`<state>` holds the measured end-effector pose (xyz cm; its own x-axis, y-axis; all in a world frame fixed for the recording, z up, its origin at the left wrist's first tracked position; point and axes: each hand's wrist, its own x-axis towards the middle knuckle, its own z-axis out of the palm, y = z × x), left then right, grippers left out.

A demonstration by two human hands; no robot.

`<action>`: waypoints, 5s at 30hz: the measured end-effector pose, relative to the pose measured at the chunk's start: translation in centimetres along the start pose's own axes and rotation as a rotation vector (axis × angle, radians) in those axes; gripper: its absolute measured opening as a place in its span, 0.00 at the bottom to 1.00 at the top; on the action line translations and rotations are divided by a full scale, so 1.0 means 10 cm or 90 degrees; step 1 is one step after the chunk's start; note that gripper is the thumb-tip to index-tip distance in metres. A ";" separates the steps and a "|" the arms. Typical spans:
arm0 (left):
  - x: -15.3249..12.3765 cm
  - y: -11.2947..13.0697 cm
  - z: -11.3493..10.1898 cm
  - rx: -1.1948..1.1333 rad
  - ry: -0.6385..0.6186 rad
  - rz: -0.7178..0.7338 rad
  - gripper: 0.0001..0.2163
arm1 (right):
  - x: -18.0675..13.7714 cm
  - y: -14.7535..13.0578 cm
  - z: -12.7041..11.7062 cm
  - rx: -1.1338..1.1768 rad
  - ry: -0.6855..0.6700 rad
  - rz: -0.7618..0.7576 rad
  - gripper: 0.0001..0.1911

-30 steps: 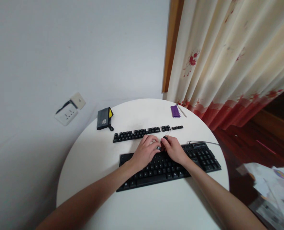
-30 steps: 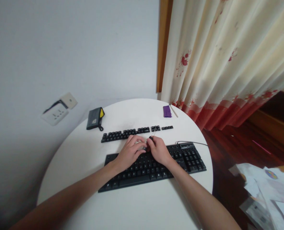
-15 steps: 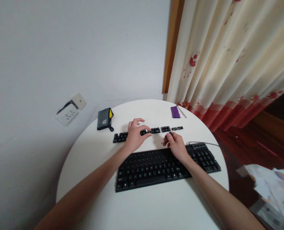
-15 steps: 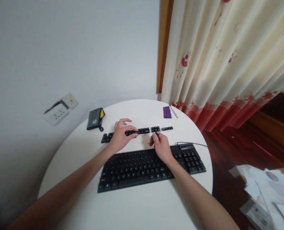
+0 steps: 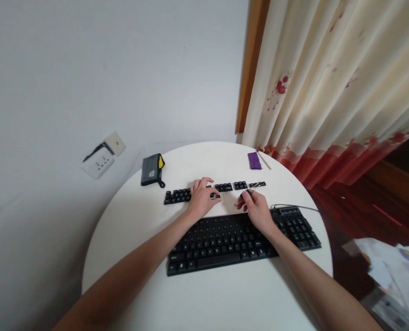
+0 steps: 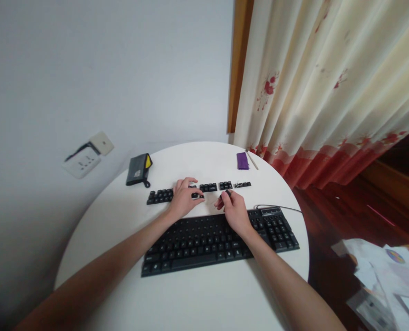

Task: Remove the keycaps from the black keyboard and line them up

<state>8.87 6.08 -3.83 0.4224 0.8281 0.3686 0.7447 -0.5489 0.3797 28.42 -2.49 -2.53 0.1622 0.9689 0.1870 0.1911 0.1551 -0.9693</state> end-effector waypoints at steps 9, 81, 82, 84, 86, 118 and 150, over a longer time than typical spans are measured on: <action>-0.01 0.02 0.02 0.014 0.012 -0.027 0.17 | 0.00 -0.02 -0.01 0.009 0.005 -0.003 0.24; -0.04 0.11 -0.06 -0.224 -0.097 0.272 0.08 | -0.03 -0.23 -0.31 -0.176 -0.231 -0.084 0.19; -0.04 0.12 -0.08 -0.233 -0.111 0.272 0.08 | -0.02 -0.22 -0.28 -0.167 -0.201 -0.089 0.18; -0.04 0.13 -0.10 -0.242 -0.142 0.281 0.10 | -0.02 -0.21 -0.22 -0.147 -0.159 -0.091 0.17; -0.04 0.13 -0.11 -0.235 -0.163 0.299 0.13 | -0.04 -0.20 -0.15 -0.121 -0.137 -0.086 0.16; -0.01 0.09 -0.06 -0.123 0.062 0.196 0.05 | -0.03 0.02 0.03 -0.052 0.002 -0.011 0.20; 0.03 0.08 0.06 0.123 0.023 -0.021 0.20 | -0.01 -0.03 0.00 -0.048 0.007 0.000 0.22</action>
<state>9.90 5.97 -3.99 0.3795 0.8389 0.3901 0.8449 -0.4861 0.2233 28.39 -2.67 -2.24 0.1724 0.9666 0.1897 0.2633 0.1404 -0.9544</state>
